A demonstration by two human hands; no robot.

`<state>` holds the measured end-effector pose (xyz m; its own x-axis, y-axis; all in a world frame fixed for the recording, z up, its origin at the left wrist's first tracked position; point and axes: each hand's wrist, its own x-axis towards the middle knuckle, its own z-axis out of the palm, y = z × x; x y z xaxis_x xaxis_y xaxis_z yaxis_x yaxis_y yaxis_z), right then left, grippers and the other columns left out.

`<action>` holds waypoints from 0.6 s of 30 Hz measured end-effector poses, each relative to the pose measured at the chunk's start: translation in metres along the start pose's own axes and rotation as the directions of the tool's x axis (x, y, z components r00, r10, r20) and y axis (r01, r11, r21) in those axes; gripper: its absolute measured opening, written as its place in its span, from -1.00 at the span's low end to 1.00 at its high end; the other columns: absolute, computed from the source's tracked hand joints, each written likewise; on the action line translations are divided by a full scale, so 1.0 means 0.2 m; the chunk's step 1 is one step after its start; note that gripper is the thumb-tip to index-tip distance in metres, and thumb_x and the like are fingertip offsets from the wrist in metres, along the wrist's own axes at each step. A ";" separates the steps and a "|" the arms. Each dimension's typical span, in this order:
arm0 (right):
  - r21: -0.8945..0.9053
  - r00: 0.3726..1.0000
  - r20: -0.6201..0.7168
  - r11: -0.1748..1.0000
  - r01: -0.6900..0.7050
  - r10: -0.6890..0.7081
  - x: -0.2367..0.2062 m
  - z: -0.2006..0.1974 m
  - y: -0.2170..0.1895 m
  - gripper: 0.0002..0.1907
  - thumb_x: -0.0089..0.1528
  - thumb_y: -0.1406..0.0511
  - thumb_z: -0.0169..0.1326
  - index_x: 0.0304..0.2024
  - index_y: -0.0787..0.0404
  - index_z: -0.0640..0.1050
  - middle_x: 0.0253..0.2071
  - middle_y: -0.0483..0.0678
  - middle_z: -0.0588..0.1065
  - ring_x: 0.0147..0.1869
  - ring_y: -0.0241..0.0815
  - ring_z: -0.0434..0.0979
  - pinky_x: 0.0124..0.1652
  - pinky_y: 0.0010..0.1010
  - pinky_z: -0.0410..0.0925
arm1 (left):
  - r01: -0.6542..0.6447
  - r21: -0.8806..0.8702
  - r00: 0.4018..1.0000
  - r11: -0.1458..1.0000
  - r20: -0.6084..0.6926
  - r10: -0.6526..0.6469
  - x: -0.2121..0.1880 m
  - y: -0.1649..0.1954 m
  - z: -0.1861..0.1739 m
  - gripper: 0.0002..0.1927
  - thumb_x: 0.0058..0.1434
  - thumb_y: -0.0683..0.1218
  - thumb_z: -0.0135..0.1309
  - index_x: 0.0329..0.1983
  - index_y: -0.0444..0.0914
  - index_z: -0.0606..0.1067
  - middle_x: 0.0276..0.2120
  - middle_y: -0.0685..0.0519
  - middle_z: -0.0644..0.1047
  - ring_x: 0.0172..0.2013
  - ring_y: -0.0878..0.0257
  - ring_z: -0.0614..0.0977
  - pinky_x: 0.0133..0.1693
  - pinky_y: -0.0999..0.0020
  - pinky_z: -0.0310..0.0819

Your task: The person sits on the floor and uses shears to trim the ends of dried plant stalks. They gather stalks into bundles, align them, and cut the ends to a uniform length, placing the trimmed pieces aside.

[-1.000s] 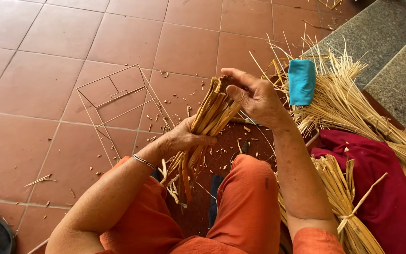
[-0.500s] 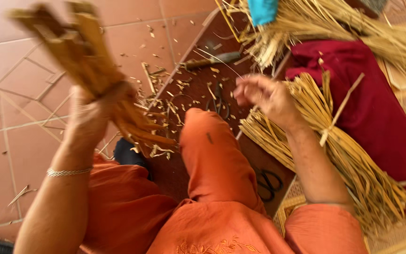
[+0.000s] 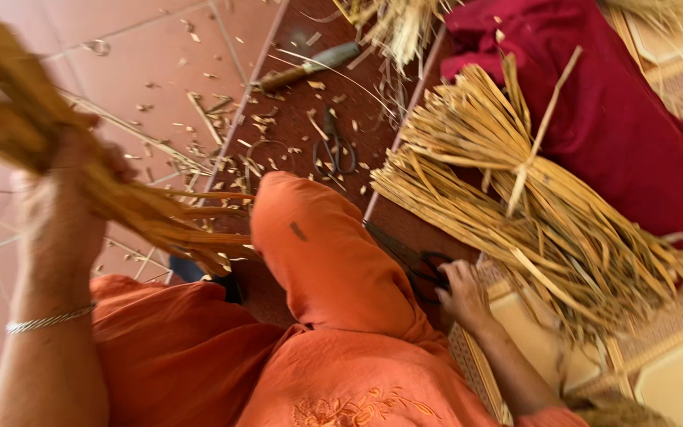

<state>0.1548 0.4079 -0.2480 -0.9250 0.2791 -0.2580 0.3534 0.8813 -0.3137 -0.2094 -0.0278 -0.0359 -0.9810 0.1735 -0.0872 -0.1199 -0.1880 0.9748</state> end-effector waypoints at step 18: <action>0.519 0.909 0.295 0.750 -0.410 0.293 0.48 -0.14 -0.30 -0.27 0.10 0.42 0.39 0.33 0.35 0.48 -0.67 -0.03 0.26 -0.69 -0.31 0.11 -0.57 -0.42 -0.01 | -0.012 -0.112 0.996 0.994 -0.085 0.003 0.26 -0.04 -0.14 -0.85 0.22 -0.13 0.28 -0.31 -0.32 0.60 -0.53 0.08 0.55 -0.56 0.35 0.52 -0.51 0.42 0.40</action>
<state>0.0410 0.3933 -0.2278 -0.6963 0.4000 -0.5959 0.7169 0.3489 -0.6036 -0.2634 -0.0453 -0.0534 -0.9907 0.0900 -0.1018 -0.1243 -0.2970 0.9467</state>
